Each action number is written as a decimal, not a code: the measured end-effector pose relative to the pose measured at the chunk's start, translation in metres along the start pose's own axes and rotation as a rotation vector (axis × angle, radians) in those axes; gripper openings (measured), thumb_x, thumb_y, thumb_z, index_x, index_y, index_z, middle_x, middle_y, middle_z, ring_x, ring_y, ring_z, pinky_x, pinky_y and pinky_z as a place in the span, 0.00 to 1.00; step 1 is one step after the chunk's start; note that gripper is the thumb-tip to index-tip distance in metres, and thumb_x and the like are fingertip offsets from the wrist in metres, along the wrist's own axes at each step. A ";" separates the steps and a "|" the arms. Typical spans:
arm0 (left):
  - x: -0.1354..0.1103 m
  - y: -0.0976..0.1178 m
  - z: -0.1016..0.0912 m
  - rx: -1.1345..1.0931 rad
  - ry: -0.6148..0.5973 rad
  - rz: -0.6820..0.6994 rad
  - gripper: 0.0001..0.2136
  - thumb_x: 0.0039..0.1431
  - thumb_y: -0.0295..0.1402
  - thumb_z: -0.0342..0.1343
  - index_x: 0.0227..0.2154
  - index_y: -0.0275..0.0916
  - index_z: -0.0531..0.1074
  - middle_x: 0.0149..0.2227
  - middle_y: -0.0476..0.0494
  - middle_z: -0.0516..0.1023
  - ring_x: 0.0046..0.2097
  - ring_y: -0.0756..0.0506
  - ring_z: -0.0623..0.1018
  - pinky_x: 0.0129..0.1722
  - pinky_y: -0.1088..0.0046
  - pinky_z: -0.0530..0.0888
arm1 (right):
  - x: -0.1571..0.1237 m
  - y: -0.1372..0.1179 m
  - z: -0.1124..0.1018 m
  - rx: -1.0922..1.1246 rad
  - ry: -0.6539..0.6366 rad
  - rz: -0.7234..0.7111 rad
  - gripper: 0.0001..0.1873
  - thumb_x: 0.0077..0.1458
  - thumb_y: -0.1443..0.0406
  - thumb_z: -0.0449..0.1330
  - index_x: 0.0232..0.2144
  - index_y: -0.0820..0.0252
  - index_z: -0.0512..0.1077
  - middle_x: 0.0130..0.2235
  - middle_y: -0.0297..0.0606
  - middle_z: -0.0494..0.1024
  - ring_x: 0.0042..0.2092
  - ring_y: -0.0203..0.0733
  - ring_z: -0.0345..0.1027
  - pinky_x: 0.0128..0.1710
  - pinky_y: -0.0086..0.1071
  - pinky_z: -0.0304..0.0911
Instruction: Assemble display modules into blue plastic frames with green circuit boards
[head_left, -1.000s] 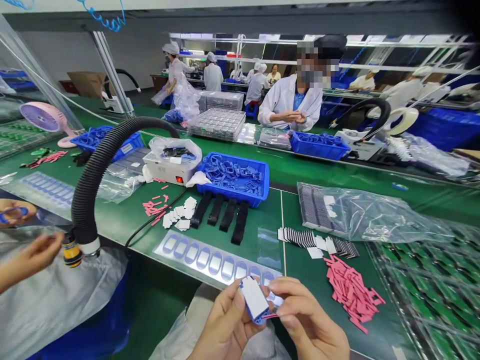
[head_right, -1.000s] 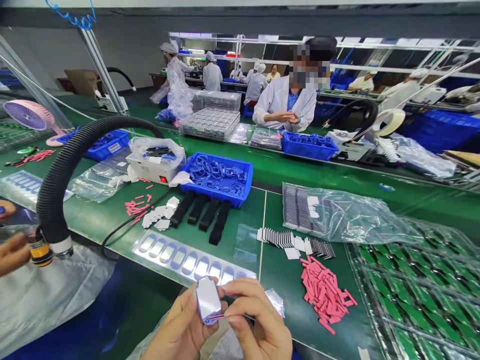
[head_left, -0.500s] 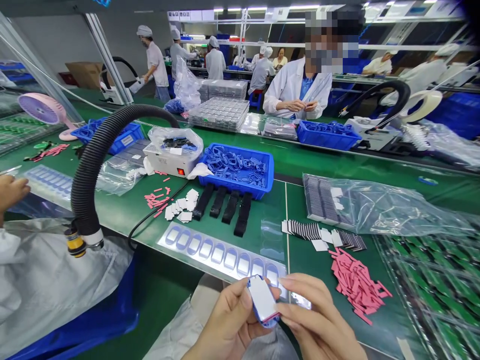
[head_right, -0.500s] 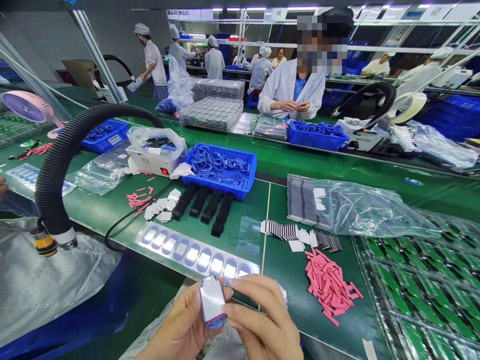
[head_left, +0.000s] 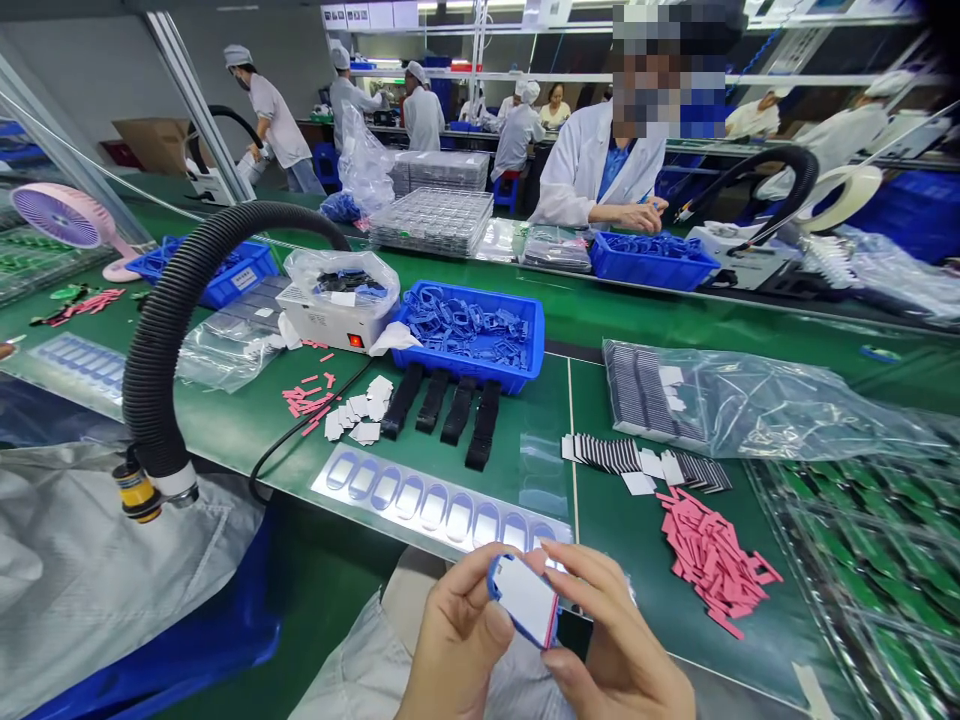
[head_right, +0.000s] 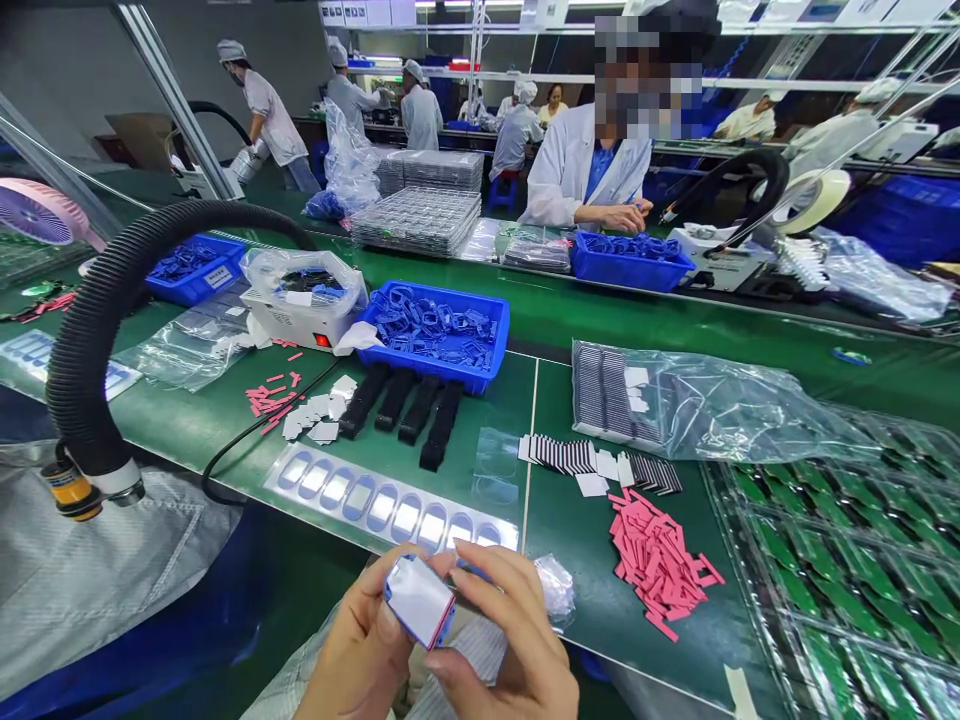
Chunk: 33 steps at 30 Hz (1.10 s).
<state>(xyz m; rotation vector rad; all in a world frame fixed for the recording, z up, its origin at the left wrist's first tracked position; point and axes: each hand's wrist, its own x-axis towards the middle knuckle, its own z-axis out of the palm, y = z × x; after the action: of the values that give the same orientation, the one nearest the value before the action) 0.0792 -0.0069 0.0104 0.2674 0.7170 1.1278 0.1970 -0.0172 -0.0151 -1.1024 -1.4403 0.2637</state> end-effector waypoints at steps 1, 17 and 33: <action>0.000 -0.002 -0.001 0.017 -0.002 0.023 0.20 0.34 0.43 0.72 0.33 0.42 0.81 0.33 0.46 0.86 0.35 0.50 0.82 0.37 0.83 0.74 | 0.001 -0.001 0.001 0.015 0.000 0.011 0.16 0.55 0.54 0.61 0.42 0.56 0.76 0.38 0.44 0.81 0.41 0.49 0.73 0.36 0.40 0.71; 0.002 -0.012 -0.015 0.184 0.061 0.221 0.23 0.34 0.51 0.69 0.36 0.47 0.81 0.46 0.44 0.83 0.52 0.40 0.78 0.49 0.73 0.74 | -0.011 -0.002 0.011 0.080 0.028 0.068 0.14 0.54 0.59 0.64 0.44 0.52 0.76 0.43 0.42 0.78 0.44 0.46 0.73 0.40 0.38 0.72; 0.017 0.035 -0.073 1.418 -0.519 1.207 0.19 0.62 0.37 0.52 0.55 0.46 0.68 0.51 0.42 0.79 0.54 0.43 0.76 0.61 0.61 0.63 | -0.003 0.008 0.001 -0.047 -0.195 -0.196 0.12 0.57 0.62 0.61 0.42 0.62 0.73 0.35 0.42 0.81 0.37 0.43 0.73 0.35 0.36 0.70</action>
<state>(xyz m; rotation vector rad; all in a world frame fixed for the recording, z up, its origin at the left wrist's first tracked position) 0.0112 0.0122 -0.0325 2.3399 0.7600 1.3282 0.1992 -0.0155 -0.0229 -0.9849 -1.7235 0.2021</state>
